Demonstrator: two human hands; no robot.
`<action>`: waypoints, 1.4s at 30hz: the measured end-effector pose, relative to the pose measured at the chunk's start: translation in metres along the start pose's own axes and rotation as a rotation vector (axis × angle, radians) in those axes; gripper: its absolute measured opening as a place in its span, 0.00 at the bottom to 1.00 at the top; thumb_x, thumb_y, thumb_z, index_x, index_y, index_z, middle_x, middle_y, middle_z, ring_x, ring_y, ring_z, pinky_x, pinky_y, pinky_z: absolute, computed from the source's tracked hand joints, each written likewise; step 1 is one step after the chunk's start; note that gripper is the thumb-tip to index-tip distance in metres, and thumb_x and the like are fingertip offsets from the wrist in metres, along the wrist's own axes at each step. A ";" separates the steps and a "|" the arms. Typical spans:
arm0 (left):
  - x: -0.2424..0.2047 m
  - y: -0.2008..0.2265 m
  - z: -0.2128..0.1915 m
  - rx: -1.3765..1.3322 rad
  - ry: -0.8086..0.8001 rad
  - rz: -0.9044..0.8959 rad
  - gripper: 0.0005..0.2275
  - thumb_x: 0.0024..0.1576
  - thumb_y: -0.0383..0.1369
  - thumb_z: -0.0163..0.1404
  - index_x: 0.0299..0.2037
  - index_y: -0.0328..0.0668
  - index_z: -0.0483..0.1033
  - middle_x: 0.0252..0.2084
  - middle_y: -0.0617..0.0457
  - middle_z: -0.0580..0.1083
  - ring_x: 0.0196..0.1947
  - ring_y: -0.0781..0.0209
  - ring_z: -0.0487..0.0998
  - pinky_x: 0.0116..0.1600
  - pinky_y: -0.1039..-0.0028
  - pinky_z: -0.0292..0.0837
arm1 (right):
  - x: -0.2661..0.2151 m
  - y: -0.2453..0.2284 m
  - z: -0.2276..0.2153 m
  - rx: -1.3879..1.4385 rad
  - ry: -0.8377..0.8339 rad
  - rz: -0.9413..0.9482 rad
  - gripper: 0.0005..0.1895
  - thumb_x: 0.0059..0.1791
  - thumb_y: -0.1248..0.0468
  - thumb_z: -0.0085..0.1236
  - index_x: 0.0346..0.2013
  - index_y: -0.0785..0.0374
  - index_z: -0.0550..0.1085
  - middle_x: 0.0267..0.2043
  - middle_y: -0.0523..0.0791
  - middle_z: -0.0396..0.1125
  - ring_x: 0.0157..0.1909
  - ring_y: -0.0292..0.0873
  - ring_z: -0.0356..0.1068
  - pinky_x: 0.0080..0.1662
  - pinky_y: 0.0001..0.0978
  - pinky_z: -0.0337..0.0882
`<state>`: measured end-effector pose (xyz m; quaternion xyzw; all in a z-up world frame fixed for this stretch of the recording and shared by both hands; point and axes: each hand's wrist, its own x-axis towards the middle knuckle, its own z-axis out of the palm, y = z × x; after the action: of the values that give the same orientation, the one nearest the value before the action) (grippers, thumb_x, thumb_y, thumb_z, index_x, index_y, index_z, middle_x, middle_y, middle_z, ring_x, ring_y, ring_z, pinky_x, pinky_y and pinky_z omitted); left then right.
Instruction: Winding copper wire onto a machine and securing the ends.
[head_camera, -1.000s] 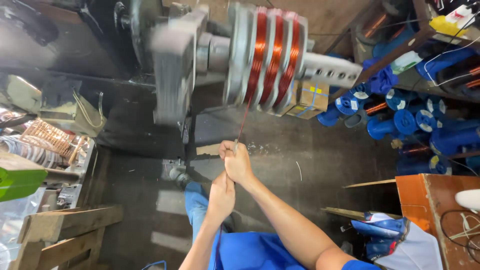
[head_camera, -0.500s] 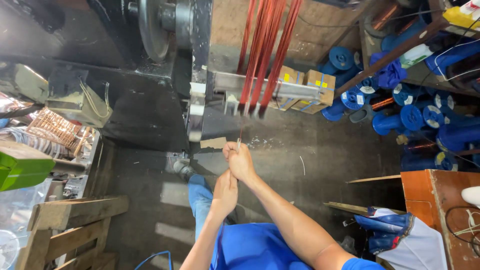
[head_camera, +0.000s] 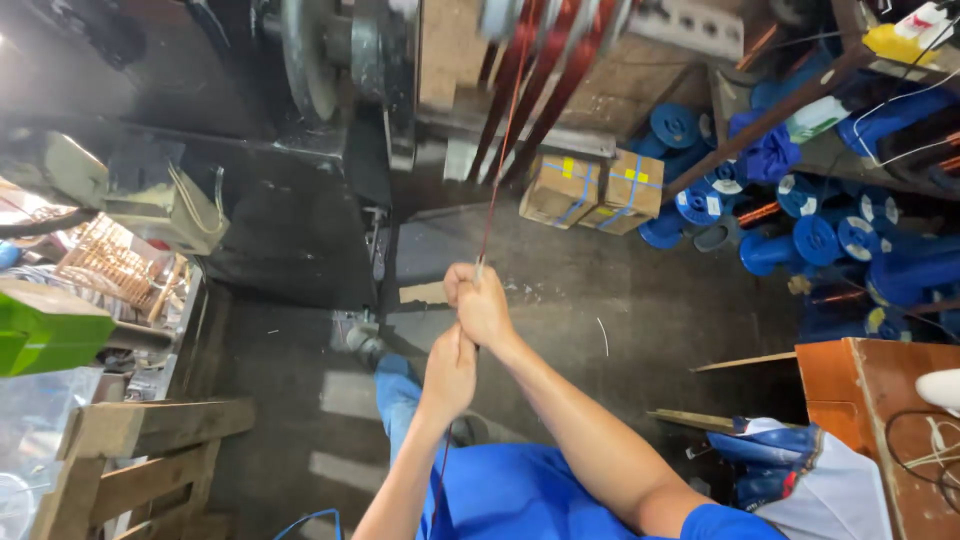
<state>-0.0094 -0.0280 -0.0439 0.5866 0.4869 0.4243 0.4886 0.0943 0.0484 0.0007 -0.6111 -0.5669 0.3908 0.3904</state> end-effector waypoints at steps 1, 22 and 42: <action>-0.005 -0.007 0.000 0.003 -0.001 -0.004 0.15 0.68 0.26 0.35 0.36 0.32 0.77 0.32 0.28 0.77 0.38 0.30 0.80 0.48 0.45 0.74 | -0.004 0.008 0.005 0.003 -0.002 0.004 0.16 0.45 0.71 0.38 0.15 0.56 0.71 0.15 0.45 0.64 0.26 0.48 0.67 0.37 0.36 0.70; -0.013 -0.035 0.002 0.014 -0.023 0.018 0.15 0.68 0.24 0.35 0.39 0.22 0.76 0.36 0.19 0.76 0.44 0.23 0.79 0.51 0.42 0.74 | -0.003 0.063 0.024 0.035 -0.012 -0.006 0.19 0.48 0.70 0.39 0.17 0.59 0.74 0.14 0.47 0.66 0.24 0.48 0.69 0.35 0.35 0.70; -0.039 -0.169 0.030 0.104 -0.137 -0.265 0.16 0.68 0.36 0.36 0.25 0.45 0.64 0.26 0.51 0.71 0.31 0.56 0.67 0.39 0.56 0.61 | -0.033 0.180 0.072 -0.200 -0.025 0.152 0.06 0.33 0.68 0.39 0.16 0.52 0.64 0.19 0.38 0.58 0.29 0.38 0.61 0.35 0.42 0.60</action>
<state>-0.0128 -0.0628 -0.2168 0.5693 0.5470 0.2895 0.5412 0.0967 0.0082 -0.1919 -0.6833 -0.5599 0.3683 0.2898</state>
